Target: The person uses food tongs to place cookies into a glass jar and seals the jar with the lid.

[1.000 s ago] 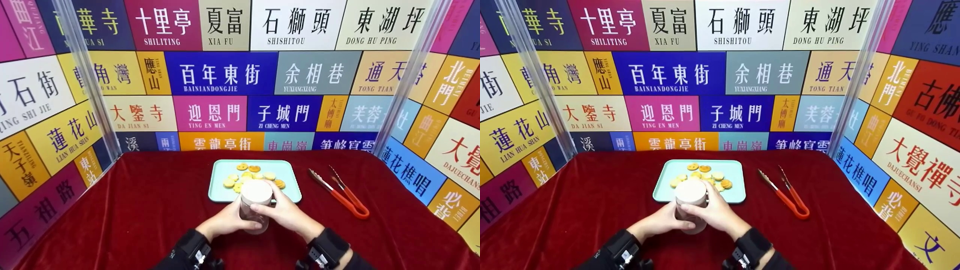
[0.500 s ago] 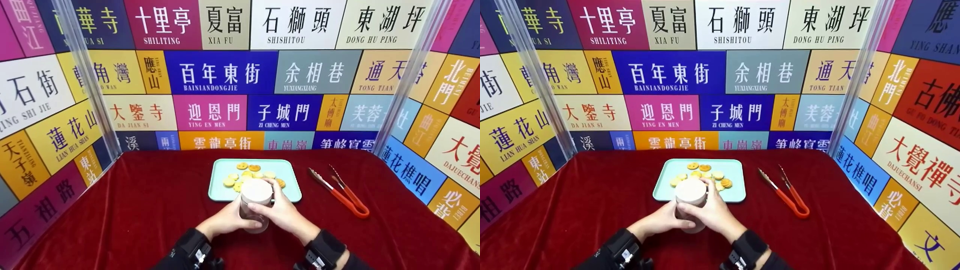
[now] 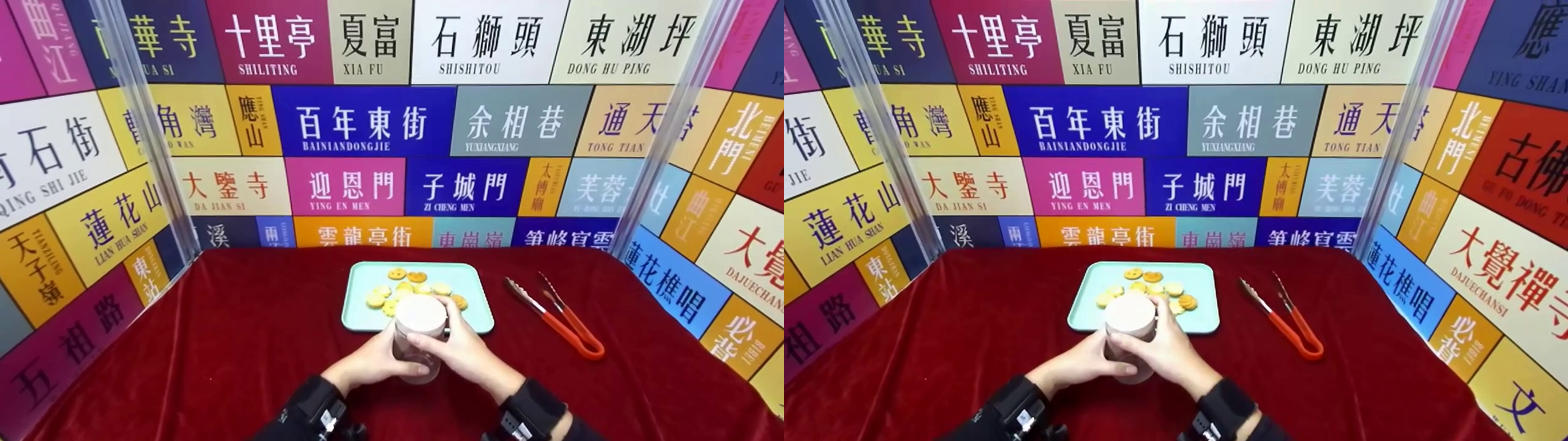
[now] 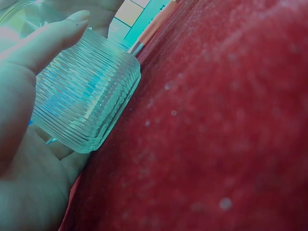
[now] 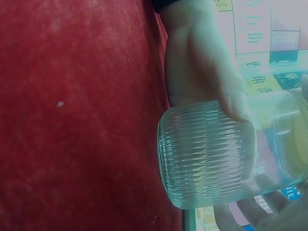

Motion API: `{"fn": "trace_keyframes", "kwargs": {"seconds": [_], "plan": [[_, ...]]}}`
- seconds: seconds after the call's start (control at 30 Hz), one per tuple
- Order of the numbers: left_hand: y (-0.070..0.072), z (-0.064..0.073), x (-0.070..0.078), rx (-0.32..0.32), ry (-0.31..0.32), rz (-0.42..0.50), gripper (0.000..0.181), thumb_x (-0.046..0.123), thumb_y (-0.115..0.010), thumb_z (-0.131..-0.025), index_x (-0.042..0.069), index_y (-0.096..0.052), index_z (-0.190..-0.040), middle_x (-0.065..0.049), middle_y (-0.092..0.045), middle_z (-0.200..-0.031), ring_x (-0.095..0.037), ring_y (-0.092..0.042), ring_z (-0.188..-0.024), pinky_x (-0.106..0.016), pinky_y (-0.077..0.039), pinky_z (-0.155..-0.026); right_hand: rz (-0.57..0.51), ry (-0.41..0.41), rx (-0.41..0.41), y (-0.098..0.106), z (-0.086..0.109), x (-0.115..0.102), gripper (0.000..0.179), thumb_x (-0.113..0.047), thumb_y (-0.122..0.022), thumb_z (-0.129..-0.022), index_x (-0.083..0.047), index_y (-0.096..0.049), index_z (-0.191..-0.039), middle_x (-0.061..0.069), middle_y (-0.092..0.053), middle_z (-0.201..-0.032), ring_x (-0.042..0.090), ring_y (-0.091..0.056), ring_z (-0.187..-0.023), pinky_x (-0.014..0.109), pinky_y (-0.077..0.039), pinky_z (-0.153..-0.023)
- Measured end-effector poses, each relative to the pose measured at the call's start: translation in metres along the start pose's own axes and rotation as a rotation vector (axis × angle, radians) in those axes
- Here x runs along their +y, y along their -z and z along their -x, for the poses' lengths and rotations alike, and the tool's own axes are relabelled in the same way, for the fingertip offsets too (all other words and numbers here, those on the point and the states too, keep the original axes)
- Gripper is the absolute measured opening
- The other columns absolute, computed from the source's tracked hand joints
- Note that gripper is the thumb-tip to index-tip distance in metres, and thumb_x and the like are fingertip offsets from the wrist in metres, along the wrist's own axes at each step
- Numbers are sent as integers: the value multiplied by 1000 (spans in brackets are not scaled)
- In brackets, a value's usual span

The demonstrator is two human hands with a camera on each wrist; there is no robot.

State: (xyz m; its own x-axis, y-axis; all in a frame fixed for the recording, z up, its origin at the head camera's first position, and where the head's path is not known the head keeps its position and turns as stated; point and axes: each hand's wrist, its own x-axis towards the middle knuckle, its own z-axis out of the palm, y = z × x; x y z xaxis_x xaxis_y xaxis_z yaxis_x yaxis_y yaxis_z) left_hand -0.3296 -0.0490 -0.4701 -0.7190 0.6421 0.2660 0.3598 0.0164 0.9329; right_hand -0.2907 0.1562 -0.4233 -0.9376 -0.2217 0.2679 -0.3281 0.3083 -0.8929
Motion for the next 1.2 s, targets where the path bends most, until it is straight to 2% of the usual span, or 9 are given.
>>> {"fn": "trace_keyframes", "kwargs": {"seconds": [0.2, 0.3, 0.47, 0.57, 0.77, 0.93, 1.2], "plan": [[0, -2, -1, 2, 0, 7, 86, 11, -87, -89, 13, -37, -158, 1, -58, -146, -16, -61, -133, -30, -44, -115, -15, 5, -34, 3, -1, 0, 77, -30, -85, -93, -11, -41, -154, 16, -55, -149, 30, -54, -136, 51, -40, -114], [2, 5, 2, 15, 4, -6, 85, 13, -89, -88, 13, -38, -157, 1, -59, -146, -16, -60, -132, -29, -43, -115, -20, 18, -52, -2, -2, -1, 78, -30, -84, -94, -9, -40, -154, 16, -56, -149, 29, -54, -136, 51, -40, -114], [3, 8, 3, 28, -1, 13, 87, 10, -88, -88, 12, -36, -158, 0, -59, -147, -17, -62, -132, -30, -45, -115, -1, 36, -79, -4, -6, -1, 79, -33, -84, -94, -9, -39, -155, 16, -56, -147, 29, -54, -136, 52, -39, -115], [1, 6, 3, 27, 1, 24, 86, 9, -88, -88, 12, -37, -157, 1, -61, -145, -17, -64, -129, -29, -46, -113, -9, 37, -80, -1, -6, -1, 79, -32, -83, -95, -8, -39, -155, 16, -56, -148, 30, -53, -137, 53, -39, -115], [-4, -4, 3, -10, -17, 37, 82, 10, -87, -90, 14, -40, -157, 2, -61, -145, -17, -63, -131, -31, -45, -115, -26, 13, -29, 5, -1, -1, 77, -27, -84, -94, -8, -41, -154, 15, -58, -146, 29, -55, -134, 51, -39, -115], [-2, -2, 3, 17, -2, 23, 84, 8, -87, -89, 14, -40, -157, 2, -60, -146, -16, -62, -131, -30, -44, -115, -11, 13, -55, 6, -3, -3, 80, -30, -84, -94, -9, -39, -156, 16, -57, -147, 29, -53, -136, 52, -38, -116], [-2, 1, 5, 10, 20, -10, 84, 10, -87, -89, 15, -39, -157, 1, -58, -147, -15, -61, -132, -32, -43, -116, -43, -18, -103, 12, -1, -4, 77, -30, -83, -94, -12, -43, -157, 11, -58, -145, 27, -52, -133, 48, -38, -113]]}}
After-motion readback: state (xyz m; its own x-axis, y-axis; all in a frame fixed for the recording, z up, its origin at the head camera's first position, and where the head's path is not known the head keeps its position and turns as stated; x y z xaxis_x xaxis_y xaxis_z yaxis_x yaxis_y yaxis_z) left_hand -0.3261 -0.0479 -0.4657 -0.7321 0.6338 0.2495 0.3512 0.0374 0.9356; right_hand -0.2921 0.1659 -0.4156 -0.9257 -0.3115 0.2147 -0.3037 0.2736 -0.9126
